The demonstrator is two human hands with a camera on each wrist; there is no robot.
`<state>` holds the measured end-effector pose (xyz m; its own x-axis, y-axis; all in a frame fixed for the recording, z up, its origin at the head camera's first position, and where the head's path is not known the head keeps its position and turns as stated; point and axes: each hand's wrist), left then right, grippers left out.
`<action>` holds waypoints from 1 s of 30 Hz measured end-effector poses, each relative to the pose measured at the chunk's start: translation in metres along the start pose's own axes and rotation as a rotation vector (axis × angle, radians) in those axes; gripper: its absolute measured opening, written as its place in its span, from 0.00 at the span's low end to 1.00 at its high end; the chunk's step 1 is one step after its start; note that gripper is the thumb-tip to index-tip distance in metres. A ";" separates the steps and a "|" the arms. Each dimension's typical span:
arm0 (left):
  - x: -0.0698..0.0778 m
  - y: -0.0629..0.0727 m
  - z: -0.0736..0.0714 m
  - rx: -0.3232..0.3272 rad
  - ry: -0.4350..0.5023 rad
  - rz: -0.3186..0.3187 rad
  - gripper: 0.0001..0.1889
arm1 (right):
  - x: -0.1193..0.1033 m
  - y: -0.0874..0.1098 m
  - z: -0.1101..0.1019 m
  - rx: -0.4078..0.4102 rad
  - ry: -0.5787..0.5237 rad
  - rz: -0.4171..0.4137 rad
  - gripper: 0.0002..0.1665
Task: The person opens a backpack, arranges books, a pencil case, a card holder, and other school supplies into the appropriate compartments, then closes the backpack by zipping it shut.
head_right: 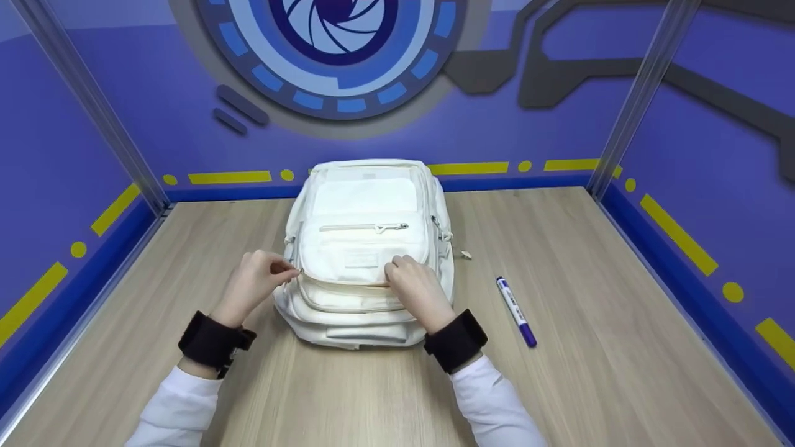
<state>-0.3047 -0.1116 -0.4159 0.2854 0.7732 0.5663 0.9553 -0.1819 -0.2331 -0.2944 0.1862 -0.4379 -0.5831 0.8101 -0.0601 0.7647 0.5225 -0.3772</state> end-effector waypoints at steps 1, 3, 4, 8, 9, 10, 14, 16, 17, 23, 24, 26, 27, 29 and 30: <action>-0.002 -0.004 -0.002 0.004 -0.008 -0.006 0.05 | 0.000 0.000 0.000 -0.002 -0.003 0.002 0.09; -0.005 -0.012 -0.005 0.011 -0.018 -0.021 0.04 | 0.000 0.000 0.000 -0.003 -0.006 0.004 0.09; -0.006 -0.016 -0.005 0.015 -0.027 -0.029 0.04 | 0.000 0.000 0.000 -0.002 -0.005 0.004 0.09; -0.010 -0.032 -0.006 0.016 -0.050 -0.051 0.05 | 0.000 0.000 0.000 0.007 -0.002 0.004 0.10; -0.011 -0.035 -0.007 0.015 -0.052 -0.056 0.05 | 0.001 0.000 0.000 0.009 0.000 0.004 0.11; -0.011 -0.039 -0.007 0.016 -0.056 -0.065 0.05 | 0.001 0.000 0.000 0.011 0.002 0.003 0.11; -0.013 -0.054 -0.006 0.047 -0.084 -0.096 0.05 | 0.001 0.000 0.001 0.010 0.006 0.001 0.11; -0.014 -0.062 -0.005 0.066 -0.108 -0.109 0.05 | 0.001 0.001 0.001 0.003 0.002 0.006 0.11; -0.015 -0.066 -0.003 0.076 -0.116 -0.113 0.05 | 0.001 0.001 0.001 -0.002 0.001 0.011 0.11; -0.020 -0.086 0.004 0.131 -0.125 -0.147 0.07 | 0.000 0.000 -0.001 -0.027 -0.010 0.028 0.10; -0.021 -0.087 0.006 0.140 -0.124 -0.149 0.07 | 0.000 0.000 -0.002 -0.029 -0.013 0.029 0.10; -0.023 -0.090 0.009 0.155 -0.117 -0.150 0.07 | 0.000 0.000 -0.002 -0.036 -0.019 0.030 0.09; -0.024 -0.090 0.010 0.163 -0.113 -0.148 0.07 | 0.000 0.000 -0.002 -0.037 -0.020 0.028 0.09; -0.025 -0.091 0.013 0.168 -0.107 -0.143 0.08 | 0.001 0.000 -0.003 -0.040 -0.020 0.028 0.09; -0.026 -0.092 0.014 0.169 -0.107 -0.136 0.08 | 0.001 0.000 -0.003 -0.042 -0.024 0.029 0.09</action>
<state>-0.4009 -0.1064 -0.4206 0.1361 0.8455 0.5164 0.9553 0.0261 -0.2946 -0.2944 0.1876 -0.4354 -0.5664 0.8189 -0.0928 0.7920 0.5097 -0.3360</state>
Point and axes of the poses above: each hand's wrist, its own y-axis away from the middle knuckle, its own z-axis out of the palm, x = y × z, and after that the axes turned 6 degrees about -x, right-handed
